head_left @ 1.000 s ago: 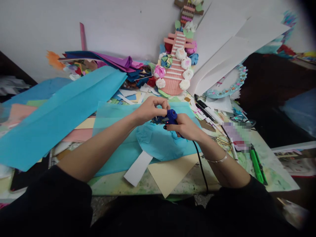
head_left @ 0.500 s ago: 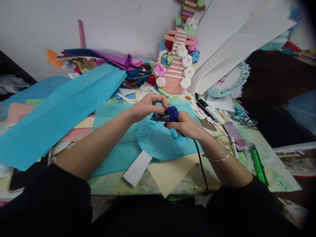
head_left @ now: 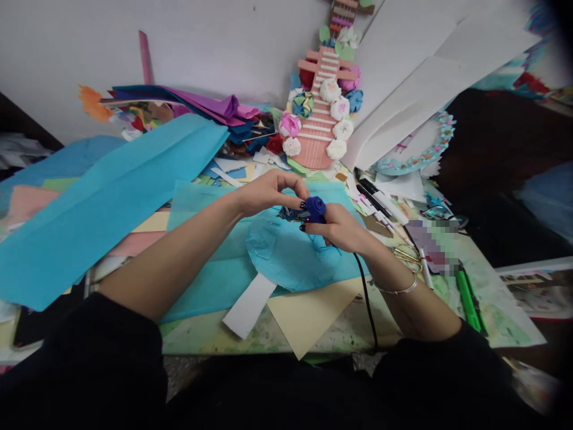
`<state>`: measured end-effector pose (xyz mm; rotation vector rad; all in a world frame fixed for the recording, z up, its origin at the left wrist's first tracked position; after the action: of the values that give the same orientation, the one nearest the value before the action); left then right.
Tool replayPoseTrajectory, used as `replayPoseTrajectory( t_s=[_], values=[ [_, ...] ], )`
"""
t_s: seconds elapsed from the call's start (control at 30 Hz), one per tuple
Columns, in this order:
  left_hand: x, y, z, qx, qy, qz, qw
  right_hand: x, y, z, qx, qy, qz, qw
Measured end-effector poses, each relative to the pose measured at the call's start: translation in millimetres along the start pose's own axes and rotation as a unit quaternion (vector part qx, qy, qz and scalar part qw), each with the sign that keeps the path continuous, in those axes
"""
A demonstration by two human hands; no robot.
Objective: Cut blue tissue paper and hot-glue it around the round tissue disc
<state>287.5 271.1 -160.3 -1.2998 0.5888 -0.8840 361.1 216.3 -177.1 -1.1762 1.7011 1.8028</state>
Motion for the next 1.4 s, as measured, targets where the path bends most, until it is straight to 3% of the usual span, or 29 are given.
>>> replayPoseTrajectory(
  t_s=[0.17, 0.4, 0.77, 0.97, 1.4],
  values=[
    [4.7, -1, 6, 0.005, -0.005, -0.001, 1.0, -2, -7, -4, 0.017, 0.004, 0.024, 1.0],
    [-0.2, -6, 0, 0.019, -0.037, 0.087, 0.995, 4, -6, -5, 0.025, 0.016, 0.045, 0.999],
    [17.2, -14, -13, 0.064, -0.05, 0.169, 0.982, 13, -7, -13, 0.02, -0.007, 0.066, 0.998],
    [26.0, -15, -14, 0.062, -0.052, 0.169, 0.982, 14, -7, -17, 0.002, -0.029, 0.067, 0.997],
    [34.0, -18, -10, 0.056, -0.063, 0.165, 0.983, 18, -14, -26, 0.033, -0.033, 0.127, 0.991]
  ],
)
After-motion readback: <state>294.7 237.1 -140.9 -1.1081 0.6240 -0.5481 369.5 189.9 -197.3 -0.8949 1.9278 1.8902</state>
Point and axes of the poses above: each hand's wrist, its own z-axis towards the middle knuckle, its own x-axis out of the palm, y = z × x, the point moved 10 cm from there along z, towards the middle knuckle, and after that the axes turned 12 degrees about -z, right-handed, at the moved point
